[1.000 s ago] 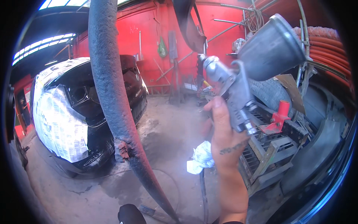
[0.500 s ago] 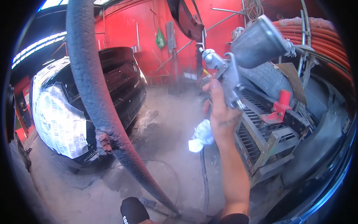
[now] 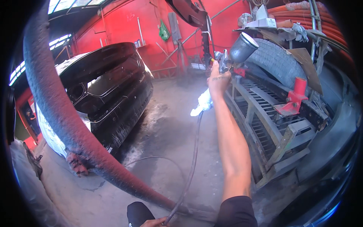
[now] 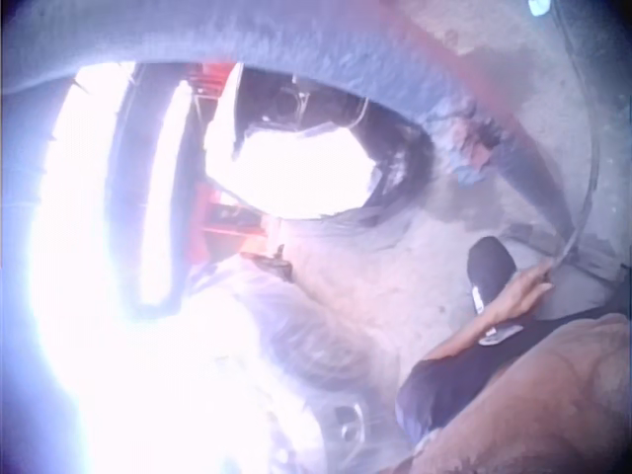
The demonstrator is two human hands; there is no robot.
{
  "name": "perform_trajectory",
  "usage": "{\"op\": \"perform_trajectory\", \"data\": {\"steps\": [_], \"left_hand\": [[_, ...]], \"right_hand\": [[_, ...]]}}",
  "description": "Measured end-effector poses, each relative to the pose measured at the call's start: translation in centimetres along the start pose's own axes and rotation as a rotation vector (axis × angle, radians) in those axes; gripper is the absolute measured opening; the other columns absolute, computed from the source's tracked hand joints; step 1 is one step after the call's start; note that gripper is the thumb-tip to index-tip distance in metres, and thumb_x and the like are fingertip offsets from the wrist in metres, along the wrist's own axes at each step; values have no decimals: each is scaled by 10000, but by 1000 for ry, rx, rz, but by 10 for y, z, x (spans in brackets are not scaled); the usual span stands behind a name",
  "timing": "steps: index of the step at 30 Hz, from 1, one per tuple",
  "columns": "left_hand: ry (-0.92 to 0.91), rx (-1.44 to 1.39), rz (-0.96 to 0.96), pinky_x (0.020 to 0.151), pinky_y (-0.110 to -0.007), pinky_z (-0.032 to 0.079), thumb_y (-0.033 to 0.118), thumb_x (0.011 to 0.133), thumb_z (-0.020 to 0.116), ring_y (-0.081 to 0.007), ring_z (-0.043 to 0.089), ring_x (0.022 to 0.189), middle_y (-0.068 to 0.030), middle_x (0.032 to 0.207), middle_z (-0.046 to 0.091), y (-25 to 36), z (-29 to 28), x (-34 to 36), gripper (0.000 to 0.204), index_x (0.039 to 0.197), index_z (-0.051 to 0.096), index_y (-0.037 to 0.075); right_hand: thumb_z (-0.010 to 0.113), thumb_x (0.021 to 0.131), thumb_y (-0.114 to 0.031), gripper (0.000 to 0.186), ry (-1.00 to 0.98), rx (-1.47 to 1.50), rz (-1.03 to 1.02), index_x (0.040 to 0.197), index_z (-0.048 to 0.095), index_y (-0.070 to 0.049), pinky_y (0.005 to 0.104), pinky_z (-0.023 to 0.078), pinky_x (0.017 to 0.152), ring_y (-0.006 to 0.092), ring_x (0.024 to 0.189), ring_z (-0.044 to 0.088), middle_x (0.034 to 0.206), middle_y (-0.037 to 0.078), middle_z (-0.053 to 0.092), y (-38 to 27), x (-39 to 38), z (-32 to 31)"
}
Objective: The person uses a spray gun to apply black paint to a car spoiler and rear bumper in a workshop. They move around the parts to cover different surfaces, including the spoiler's underside and the bumper's edges, while holding the spray gun and managing the air hose.
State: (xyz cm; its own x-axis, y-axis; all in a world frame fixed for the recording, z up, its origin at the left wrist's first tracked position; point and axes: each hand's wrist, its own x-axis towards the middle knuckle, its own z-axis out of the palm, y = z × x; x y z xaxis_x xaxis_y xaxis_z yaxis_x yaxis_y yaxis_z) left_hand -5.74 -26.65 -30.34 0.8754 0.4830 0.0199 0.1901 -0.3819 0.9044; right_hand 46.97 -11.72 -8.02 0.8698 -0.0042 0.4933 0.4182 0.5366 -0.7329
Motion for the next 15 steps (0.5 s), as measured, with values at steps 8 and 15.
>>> {"op": "perform_trajectory", "data": {"steps": [8,15], "left_hand": [[-71,30,129,734,-390,542,142,1036,641,-250,672,778,-171,905,697,16,16,7,328,1351,634,53],[-104,11,-35,770,-431,544,171,992,677,-317,694,869,-176,968,706,3,26,7,300,1271,681,59]], "right_hand": [[633,1054,-242,275,-225,230,-97,1063,688,27,282,438,414,120,463,558,828,77,691,-9,-33,-19],[685,1012,-286,262,-265,239,-125,961,730,-32,290,455,460,110,503,597,780,33,706,-19,-23,-23]]}}
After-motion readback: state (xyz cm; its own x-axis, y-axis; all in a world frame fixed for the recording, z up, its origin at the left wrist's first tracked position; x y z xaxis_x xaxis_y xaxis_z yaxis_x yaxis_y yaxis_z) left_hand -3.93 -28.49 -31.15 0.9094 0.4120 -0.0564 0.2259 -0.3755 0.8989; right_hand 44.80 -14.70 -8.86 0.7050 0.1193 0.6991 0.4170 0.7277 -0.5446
